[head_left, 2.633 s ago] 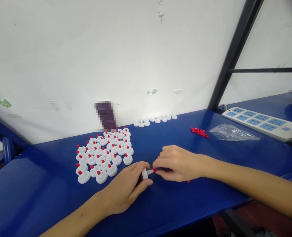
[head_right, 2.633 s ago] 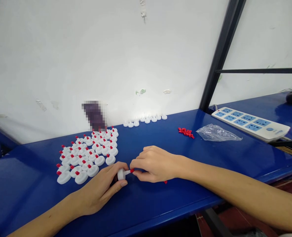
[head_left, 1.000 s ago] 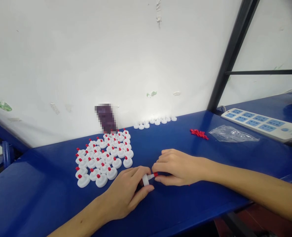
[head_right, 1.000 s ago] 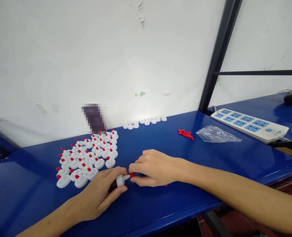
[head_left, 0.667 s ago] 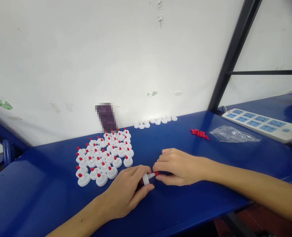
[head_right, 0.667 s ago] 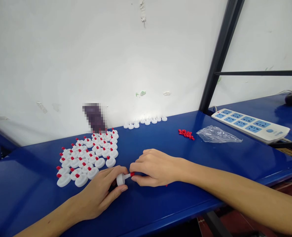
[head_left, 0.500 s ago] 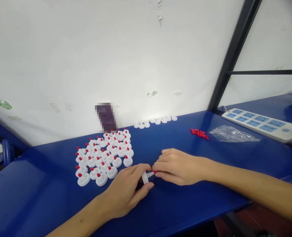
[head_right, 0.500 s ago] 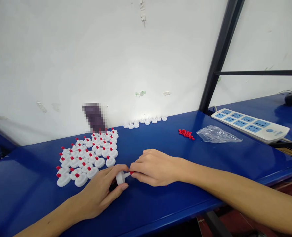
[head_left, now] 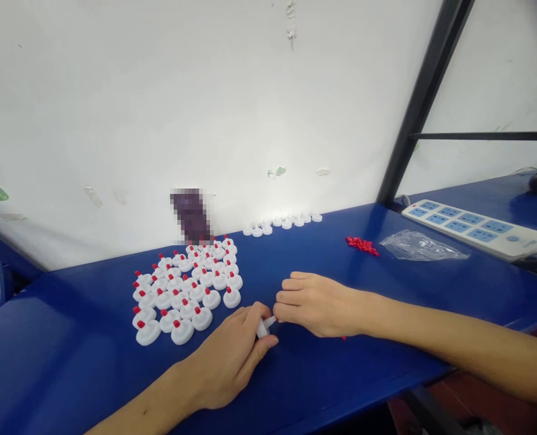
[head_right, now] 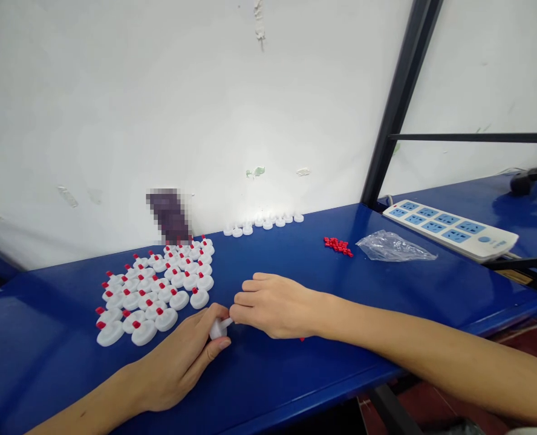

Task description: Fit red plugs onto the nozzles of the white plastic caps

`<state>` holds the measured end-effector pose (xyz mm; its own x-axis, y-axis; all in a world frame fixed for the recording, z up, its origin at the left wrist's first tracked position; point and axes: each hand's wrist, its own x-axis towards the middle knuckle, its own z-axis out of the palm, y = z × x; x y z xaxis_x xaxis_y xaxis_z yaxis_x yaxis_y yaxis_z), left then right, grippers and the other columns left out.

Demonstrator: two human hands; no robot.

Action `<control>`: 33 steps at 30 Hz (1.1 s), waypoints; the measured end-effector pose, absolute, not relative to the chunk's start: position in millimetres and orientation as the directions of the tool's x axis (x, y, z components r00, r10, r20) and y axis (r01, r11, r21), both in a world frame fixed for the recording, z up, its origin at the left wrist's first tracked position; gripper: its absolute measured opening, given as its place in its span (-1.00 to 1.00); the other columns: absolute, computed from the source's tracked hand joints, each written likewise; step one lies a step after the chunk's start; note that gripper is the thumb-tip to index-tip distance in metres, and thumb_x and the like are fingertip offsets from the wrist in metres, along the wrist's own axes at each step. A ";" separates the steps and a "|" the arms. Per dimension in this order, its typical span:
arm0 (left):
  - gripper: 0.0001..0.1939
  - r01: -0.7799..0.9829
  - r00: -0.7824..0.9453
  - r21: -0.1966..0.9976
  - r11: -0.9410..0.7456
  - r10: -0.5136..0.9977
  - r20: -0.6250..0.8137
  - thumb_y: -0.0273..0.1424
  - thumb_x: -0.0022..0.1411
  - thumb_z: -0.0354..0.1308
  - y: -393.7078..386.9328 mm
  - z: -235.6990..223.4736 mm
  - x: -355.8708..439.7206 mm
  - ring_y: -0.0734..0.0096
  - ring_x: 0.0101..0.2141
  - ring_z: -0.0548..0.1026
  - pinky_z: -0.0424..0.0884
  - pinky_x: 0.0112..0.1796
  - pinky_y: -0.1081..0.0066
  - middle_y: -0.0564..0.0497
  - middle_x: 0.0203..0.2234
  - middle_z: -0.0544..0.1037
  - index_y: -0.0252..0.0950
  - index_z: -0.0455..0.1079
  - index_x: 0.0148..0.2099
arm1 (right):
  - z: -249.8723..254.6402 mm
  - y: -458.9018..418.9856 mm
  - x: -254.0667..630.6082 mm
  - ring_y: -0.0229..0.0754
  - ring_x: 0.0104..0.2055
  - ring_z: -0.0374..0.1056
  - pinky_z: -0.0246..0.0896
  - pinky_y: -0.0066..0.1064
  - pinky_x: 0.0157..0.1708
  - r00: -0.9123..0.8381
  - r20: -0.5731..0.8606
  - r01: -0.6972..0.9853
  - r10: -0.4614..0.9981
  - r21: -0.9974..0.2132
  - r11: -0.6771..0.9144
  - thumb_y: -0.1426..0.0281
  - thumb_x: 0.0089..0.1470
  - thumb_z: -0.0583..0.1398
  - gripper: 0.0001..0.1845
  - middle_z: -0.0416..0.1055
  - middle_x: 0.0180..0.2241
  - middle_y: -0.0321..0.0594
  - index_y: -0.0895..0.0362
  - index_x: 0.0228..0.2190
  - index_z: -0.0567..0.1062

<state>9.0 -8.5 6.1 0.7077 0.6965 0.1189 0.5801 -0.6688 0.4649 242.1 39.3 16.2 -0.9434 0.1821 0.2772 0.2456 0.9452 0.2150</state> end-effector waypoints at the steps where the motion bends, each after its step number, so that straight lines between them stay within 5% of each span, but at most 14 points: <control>1: -0.81 0.569 0.715 0.460 -0.681 0.686 0.130 -0.29 0.50 -0.21 -8.9 4.3 8.6 0.25 -0.29 0.40 0.34 -0.28 0.29 -0.04 -0.25 0.43 -0.23 0.17 -0.06 | 16.9 38.4 241.5 -0.18 -0.40 0.09 -0.07 -0.32 -0.32 -0.942 0.274 0.250 0.194 0.187 0.950 0.56 0.27 -0.01 -0.78 0.35 -0.42 -0.24 0.16 -0.33 0.39; 17: -0.91 0.614 0.742 0.013 -0.789 0.583 0.332 -0.48 0.43 -0.11 -27.0 2.8 15.7 0.16 -0.33 0.40 0.40 -0.28 0.19 -0.08 -0.29 0.43 -0.29 0.20 -0.08 | 42.5 20.1 236.0 -0.19 -0.37 0.10 0.07 -0.35 -0.23 -0.947 0.205 0.223 0.246 -0.128 0.966 0.51 0.34 -0.02 -0.77 0.40 -0.39 -0.22 0.17 -0.34 0.38; 23: -0.92 0.699 0.685 0.072 -0.711 0.696 0.216 -0.48 0.41 -0.08 -25.1 10.2 22.1 0.17 -0.30 0.42 0.41 -0.26 0.19 -0.07 -0.30 0.44 -0.28 0.23 -0.16 | 40.4 23.8 234.6 -0.19 -0.36 0.13 0.10 -0.33 -0.20 -0.926 0.130 0.328 0.355 -0.192 0.925 0.39 0.40 -0.07 -0.72 0.32 -0.40 -0.25 0.13 -0.37 0.30; 33: -0.83 0.652 0.645 0.251 -0.715 0.698 0.310 -0.43 0.40 -0.03 -22.1 7.7 10.9 0.22 -0.22 0.42 0.41 -0.19 0.23 -0.10 -0.17 0.40 -0.27 0.34 -0.02 | 39.9 32.3 240.6 -0.24 -0.41 0.14 0.06 -0.38 -0.27 -0.864 0.213 0.413 0.456 -0.219 0.884 0.38 0.36 -0.02 -0.72 0.31 -0.45 -0.29 0.13 -0.41 0.32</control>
